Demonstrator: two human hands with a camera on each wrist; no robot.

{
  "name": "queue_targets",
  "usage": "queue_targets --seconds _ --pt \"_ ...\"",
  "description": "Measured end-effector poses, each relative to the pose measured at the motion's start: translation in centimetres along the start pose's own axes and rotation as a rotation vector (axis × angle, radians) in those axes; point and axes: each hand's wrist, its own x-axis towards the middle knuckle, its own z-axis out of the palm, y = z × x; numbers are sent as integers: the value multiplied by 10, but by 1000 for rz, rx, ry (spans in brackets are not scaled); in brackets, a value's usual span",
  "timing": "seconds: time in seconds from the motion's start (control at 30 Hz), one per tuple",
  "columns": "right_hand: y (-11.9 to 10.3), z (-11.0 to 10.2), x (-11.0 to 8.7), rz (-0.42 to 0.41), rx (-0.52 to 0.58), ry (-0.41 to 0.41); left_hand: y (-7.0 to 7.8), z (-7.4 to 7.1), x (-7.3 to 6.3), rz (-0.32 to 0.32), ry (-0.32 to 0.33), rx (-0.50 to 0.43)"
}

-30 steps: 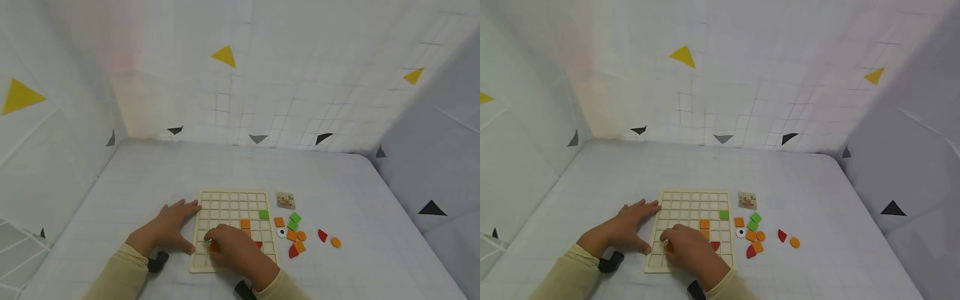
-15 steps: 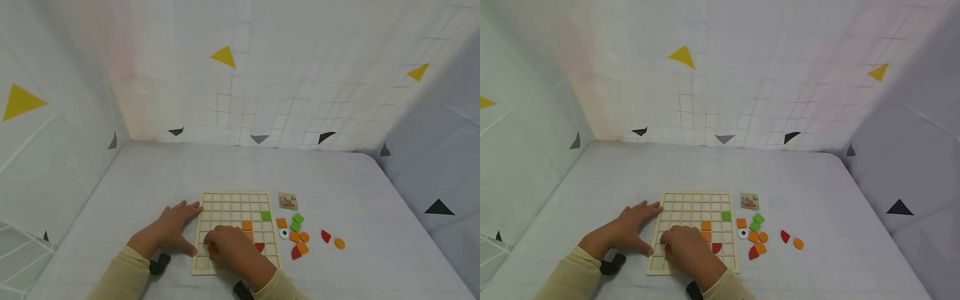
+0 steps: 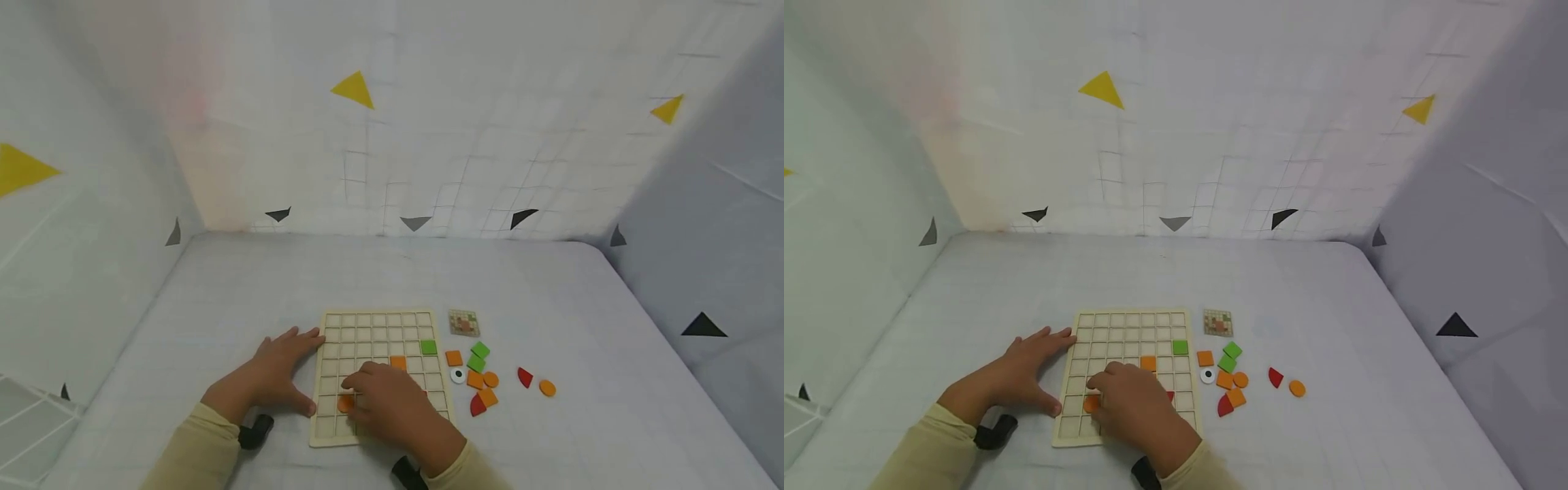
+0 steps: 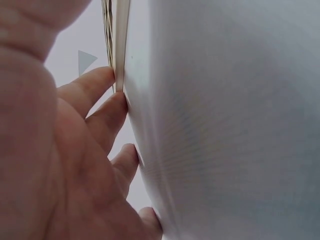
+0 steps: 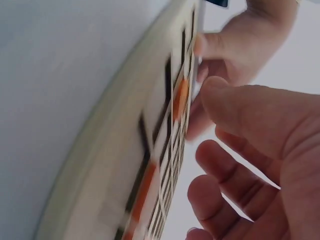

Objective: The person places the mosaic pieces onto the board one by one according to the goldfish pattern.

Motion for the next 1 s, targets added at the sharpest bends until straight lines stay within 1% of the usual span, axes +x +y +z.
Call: queue_targets --seconds 0.13,0.23,0.33,0.37,0.53,0.67,0.77,0.87,1.0 --pt "14 -6 -14 82 69 41 1 -4 -2 -9 24 14" --pt "26 -9 -29 159 116 52 2 -5 -3 -14 24 14" --pt "41 -13 -46 275 168 54 3 -4 -1 -12 7 8" --pt "46 -15 -51 325 192 59 3 -3 0 -12 1 5" --pt "74 -21 -76 530 261 125 -1 2 4 -10 -12 5" --pt "99 -25 -88 675 262 181 -5 4 4 -5 3 11" --pt "116 -32 -97 775 248 182 -4 4 4 -7 6 7" --pt "131 -40 -105 838 218 153 -2 4 3 -16 -1 -4" --pt "147 -47 -110 877 181 111 1 3 1 -22 -8 -24"
